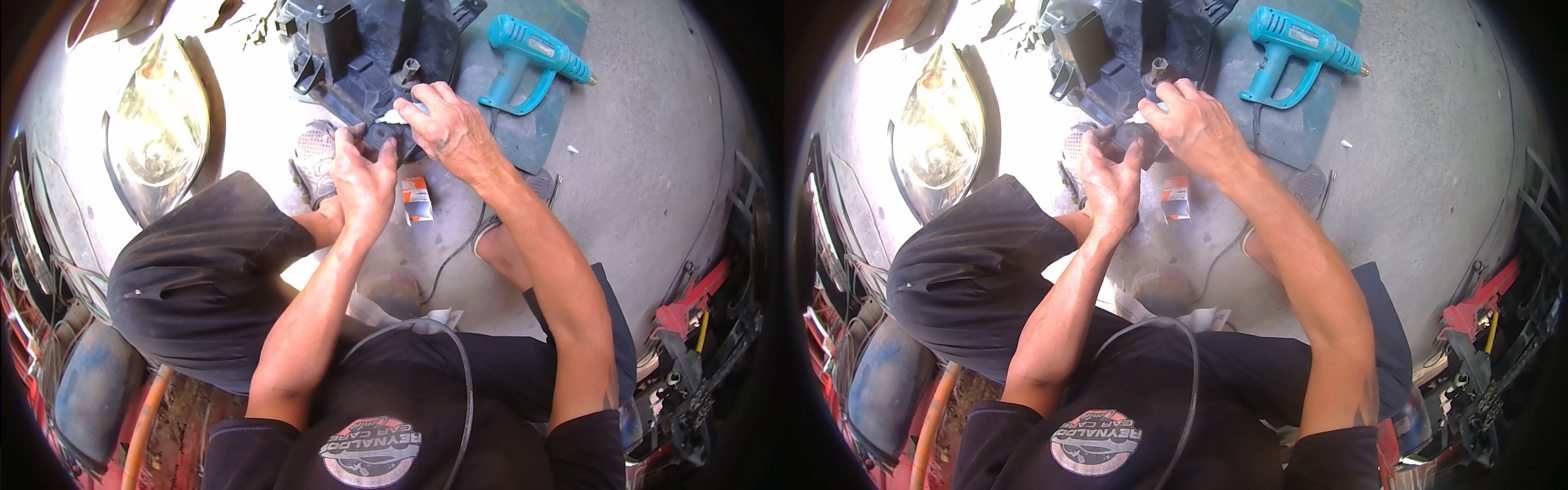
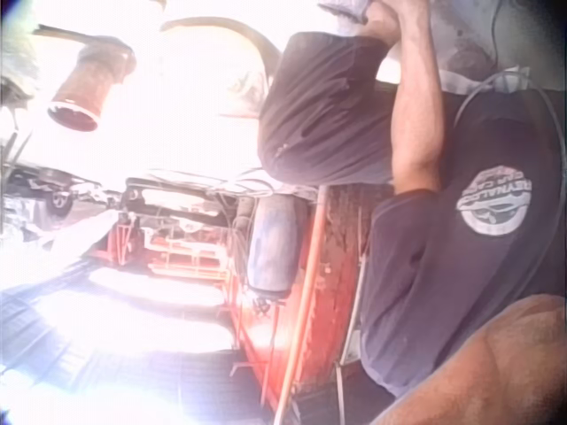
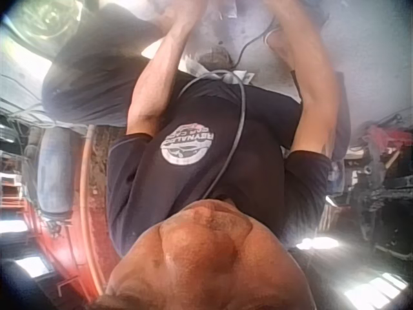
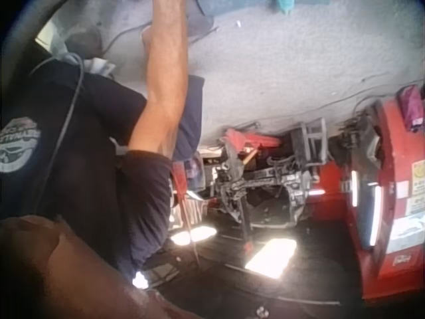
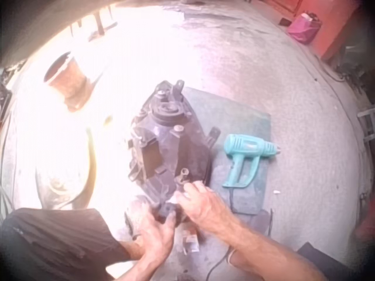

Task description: The person disassembles a car headlight, removes the lens, and uses a heat gun and adhesive to repair the housing. They apply adhesive to the back of the headlight and reattach components.

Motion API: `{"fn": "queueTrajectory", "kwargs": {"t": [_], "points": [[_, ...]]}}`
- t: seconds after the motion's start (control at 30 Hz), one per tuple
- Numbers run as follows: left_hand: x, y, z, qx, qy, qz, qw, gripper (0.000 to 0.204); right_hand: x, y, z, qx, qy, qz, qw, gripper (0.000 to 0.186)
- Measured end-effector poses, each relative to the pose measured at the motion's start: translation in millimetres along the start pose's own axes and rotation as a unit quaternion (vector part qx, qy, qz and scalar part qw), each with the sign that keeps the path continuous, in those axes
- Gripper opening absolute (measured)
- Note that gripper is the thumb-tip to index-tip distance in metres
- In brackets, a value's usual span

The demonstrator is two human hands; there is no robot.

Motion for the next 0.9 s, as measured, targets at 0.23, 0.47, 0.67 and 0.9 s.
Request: {"fn": "queueTrajectory", "kwargs": {"t": [0.23,0.47,0.67,0.9], "points": [[1,-1,-2,0.023,0.020,-0.007,1.000,0.043,2,6,-1,-0.059,0.021,-0.007,0.998,0.039],[2,-1,-3,0.035,0.012,-0.003,0.999,0.042,8,14,-1,-0.067,0.026,-0.016,0.997,0.039],[1,8,0,-0.003,0.005,-0.037,0.999,0.041,11,17,1,-0.089,0.036,-0.018,0.995,0.036],[1,10,1,-0.020,0.010,-0.059,0.998,0.041,15,20,1,-0.089,0.031,-0.022,0.995,0.037]]}}
Point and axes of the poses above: each hand's wrist, its own x-axis away from the middle knuckle, its own z-axis out of the back of the hand, y = z × x, the point moved 4 cm from there along -x, towards the middle knuckle, and after that the axes turned 14 degrees about -z, right-handed, at the moved point
